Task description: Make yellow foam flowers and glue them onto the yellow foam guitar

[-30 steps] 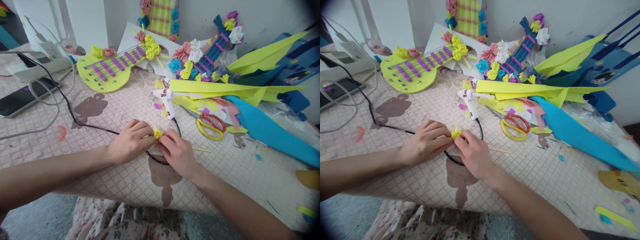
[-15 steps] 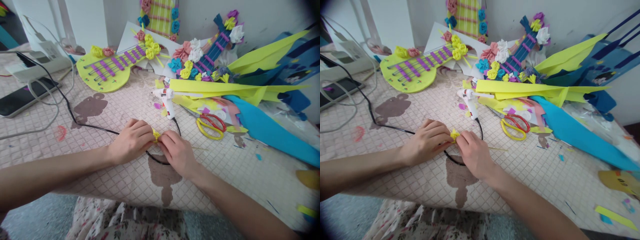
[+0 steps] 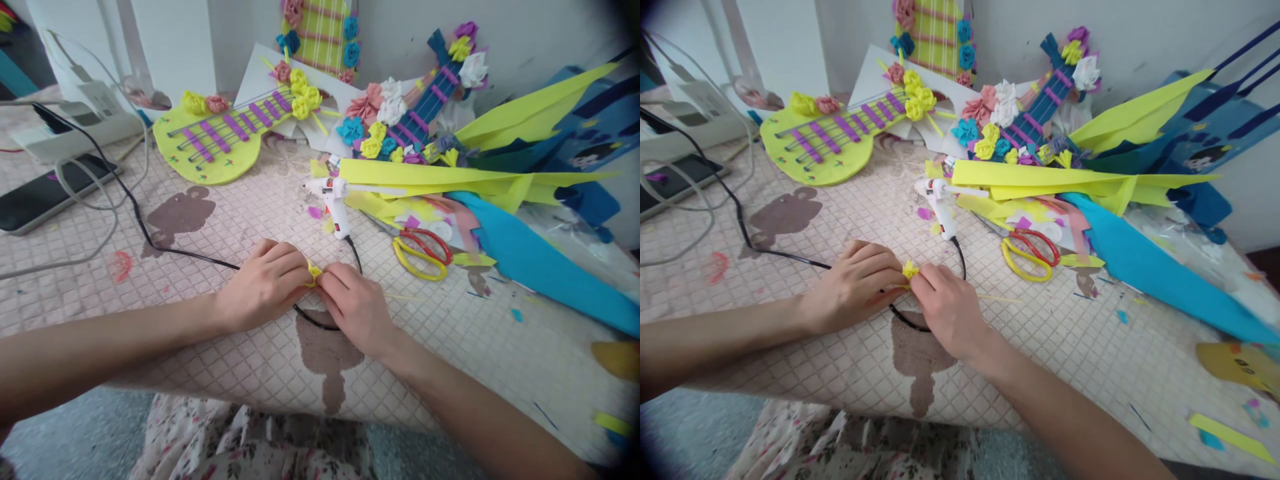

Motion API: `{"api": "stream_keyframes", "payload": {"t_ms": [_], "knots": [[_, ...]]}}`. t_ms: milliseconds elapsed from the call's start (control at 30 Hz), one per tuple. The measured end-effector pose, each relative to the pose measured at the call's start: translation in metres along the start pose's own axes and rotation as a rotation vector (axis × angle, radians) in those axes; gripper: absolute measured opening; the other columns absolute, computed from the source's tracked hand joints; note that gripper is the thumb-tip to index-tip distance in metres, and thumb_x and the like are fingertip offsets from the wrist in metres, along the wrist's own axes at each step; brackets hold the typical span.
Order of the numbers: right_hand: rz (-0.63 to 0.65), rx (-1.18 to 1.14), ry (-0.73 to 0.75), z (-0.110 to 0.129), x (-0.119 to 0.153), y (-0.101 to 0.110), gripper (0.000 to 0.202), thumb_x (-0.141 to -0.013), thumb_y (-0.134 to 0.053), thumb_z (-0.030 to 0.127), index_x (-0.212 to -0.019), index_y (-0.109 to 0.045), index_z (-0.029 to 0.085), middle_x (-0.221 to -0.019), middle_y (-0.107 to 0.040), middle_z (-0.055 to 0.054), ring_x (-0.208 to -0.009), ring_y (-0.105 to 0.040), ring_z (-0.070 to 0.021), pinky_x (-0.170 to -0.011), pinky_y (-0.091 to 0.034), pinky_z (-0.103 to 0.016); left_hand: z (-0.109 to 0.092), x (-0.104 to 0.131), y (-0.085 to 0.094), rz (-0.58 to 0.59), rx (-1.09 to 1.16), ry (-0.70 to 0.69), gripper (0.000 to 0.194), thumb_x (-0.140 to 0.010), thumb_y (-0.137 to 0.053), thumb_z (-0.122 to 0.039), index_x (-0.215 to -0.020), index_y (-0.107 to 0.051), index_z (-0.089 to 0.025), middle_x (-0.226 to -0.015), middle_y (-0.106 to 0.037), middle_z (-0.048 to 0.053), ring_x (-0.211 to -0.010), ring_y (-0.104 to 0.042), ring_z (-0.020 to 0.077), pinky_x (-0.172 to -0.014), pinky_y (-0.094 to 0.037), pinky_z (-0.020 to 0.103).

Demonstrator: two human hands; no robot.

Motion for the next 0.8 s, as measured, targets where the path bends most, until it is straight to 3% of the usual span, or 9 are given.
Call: {"api": "stream_keyframes", "payload": {"t_ms": [333, 500, 600, 800], "knots": [[0.049, 0.008, -0.002, -0.001, 0.001, -0.004, 0.023, -0.093, -0.04, 0.017, -0.08, -0.059, 0.018, -0.08, -0.058, -0.004, -0.075, -0.053, -0.0159, -0.06, -0.042, -0.027, -0.002, -0.001, 0.0, 0.008, -0.042, -0.018, 0.013, -0.09, -0.05, -0.021, -0.081, -0.058, -0.016, -0.081, -0.062, 0.004, -0.083, -0.054, 0.018, -0.073, -0.037, 0.034], [0.039, -0.161, -0.04, -0.006, 0.001, 0.002, 0.015, -0.092, -0.043, 0.019, -0.085, -0.056, 0.017, -0.084, -0.058, -0.005, -0.077, -0.054, -0.0156, -0.064, -0.045, -0.027, -0.005, -0.001, 0.002, 0.005, -0.068, -0.036, 0.015, -0.092, -0.047, -0.02, -0.082, -0.057, -0.016, -0.079, -0.063, 0.003, -0.083, -0.054, 0.0175, -0.074, -0.037, 0.034], [0.119, -0.256, -0.079, -0.015, 0.003, 0.006, 0.006, -0.088, -0.049, 0.017, -0.093, -0.052, 0.018, -0.09, -0.057, -0.004, -0.078, -0.055, -0.0148, -0.063, -0.045, -0.026, -0.005, 0.0, 0.003, -0.004, -0.068, -0.041, 0.014, -0.092, -0.047, -0.019, -0.082, -0.056, -0.016, -0.079, -0.063, 0.002, -0.084, -0.054, 0.0173, -0.075, -0.037, 0.034], [0.258, -0.202, -0.042, -0.031, 0.005, 0.023, 0.01, -0.087, -0.049, 0.016, -0.078, -0.052, 0.02, -0.079, -0.056, 0.0, -0.071, -0.054, -0.0129, -0.063, -0.041, -0.025, -0.002, 0.0, 0.001, 0.034, -0.057, -0.044, 0.013, -0.091, -0.049, -0.019, -0.081, -0.057, -0.016, -0.079, -0.063, 0.002, -0.084, -0.055, 0.0171, -0.076, -0.037, 0.034]]}}
Point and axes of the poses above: each hand's wrist, its own x-axis away from the middle knuckle, its own y-axis out of the back of the hand, z = x × y, the point moved 6 cm from there along -x, towards the middle knuckle
